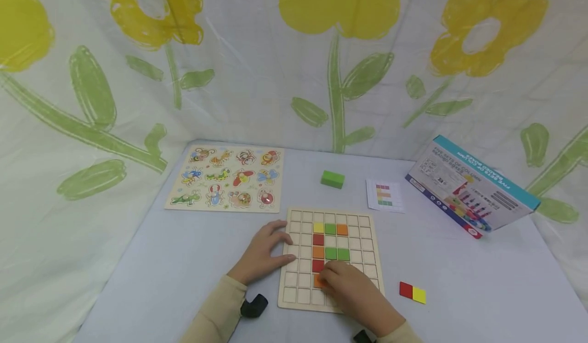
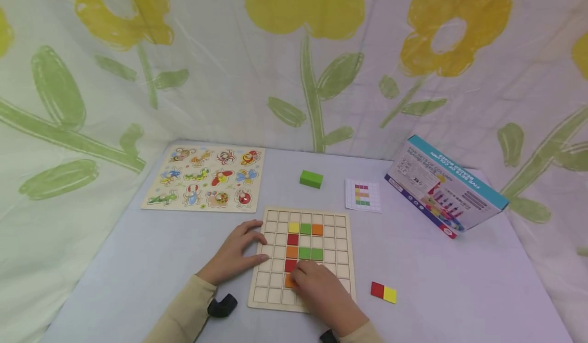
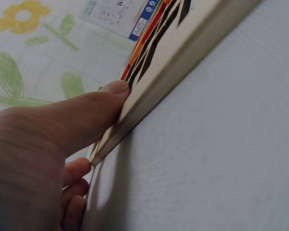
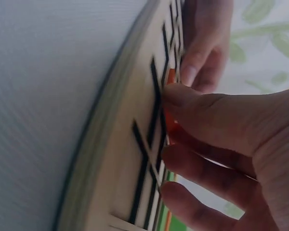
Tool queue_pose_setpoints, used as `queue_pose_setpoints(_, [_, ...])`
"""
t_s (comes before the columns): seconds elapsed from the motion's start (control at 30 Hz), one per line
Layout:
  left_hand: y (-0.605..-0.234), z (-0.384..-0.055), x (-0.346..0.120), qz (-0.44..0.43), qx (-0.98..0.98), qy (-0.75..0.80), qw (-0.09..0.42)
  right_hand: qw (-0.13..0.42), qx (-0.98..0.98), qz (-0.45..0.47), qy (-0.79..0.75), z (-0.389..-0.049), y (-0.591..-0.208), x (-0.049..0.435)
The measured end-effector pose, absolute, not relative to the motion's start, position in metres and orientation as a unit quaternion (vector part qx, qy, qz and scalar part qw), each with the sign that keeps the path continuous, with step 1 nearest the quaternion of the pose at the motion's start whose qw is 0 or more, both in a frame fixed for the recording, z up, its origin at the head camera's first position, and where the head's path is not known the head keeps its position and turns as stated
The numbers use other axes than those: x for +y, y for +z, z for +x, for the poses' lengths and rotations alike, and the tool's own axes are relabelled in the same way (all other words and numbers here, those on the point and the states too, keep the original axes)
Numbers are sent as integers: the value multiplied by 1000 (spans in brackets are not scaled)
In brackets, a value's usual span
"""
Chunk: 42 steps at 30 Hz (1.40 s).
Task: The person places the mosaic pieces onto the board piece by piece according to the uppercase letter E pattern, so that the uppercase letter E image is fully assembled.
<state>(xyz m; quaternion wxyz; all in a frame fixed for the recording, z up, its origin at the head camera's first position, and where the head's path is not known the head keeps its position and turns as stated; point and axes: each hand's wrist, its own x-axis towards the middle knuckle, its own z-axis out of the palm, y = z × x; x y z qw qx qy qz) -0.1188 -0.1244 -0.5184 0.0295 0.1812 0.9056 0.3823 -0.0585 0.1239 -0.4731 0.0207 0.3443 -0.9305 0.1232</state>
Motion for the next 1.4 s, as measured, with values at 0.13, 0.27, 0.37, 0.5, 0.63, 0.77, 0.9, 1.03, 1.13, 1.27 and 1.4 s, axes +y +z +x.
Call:
queue_pose_setpoints(0.13, [-518,-119,-124,181,905,385,29,21,-931,346,112,-59,-476,121])
queue_pose_setpoints(0.27, [-517,-119,-124,182,904,386,29,28,-931,345,118,-58,-477,121])
queue_pose_setpoints(0.37, [-517,-119,-124,182,903,389,28,26,-931,344,123,-58,-477,122])
queue_pose_setpoints(0.5, [-517,-118,-124,181,903,387,27,19,-931,341,126,-58,-478,122])
queue_pose_setpoints(0.63, [-518,-118,-124,178,904,387,28,26,-931,344,120,-57,-479,122])
queue_pose_setpoints(0.77, [-518,-118,-124,174,904,389,29,31,-932,343,111,-57,-479,121])
queue_pose_setpoints(0.9, [-518,-118,-124,173,904,390,29,25,-935,335,116,-56,-478,121])
queue_pose_setpoints(1.03, [-519,-119,-124,176,903,390,29,11,-942,310,129,-54,-474,131])
queue_pose_setpoints(1.13, [-520,-120,-124,179,903,389,27,17,-953,271,132,-50,-468,152])
queue_pose_setpoints(1.27, [-520,-120,-124,182,904,386,23,26,-970,201,132,-45,-462,190])
queue_pose_setpoints(1.4, [-520,-119,-123,179,903,389,24,-71,-985,98,125,-39,-457,227])
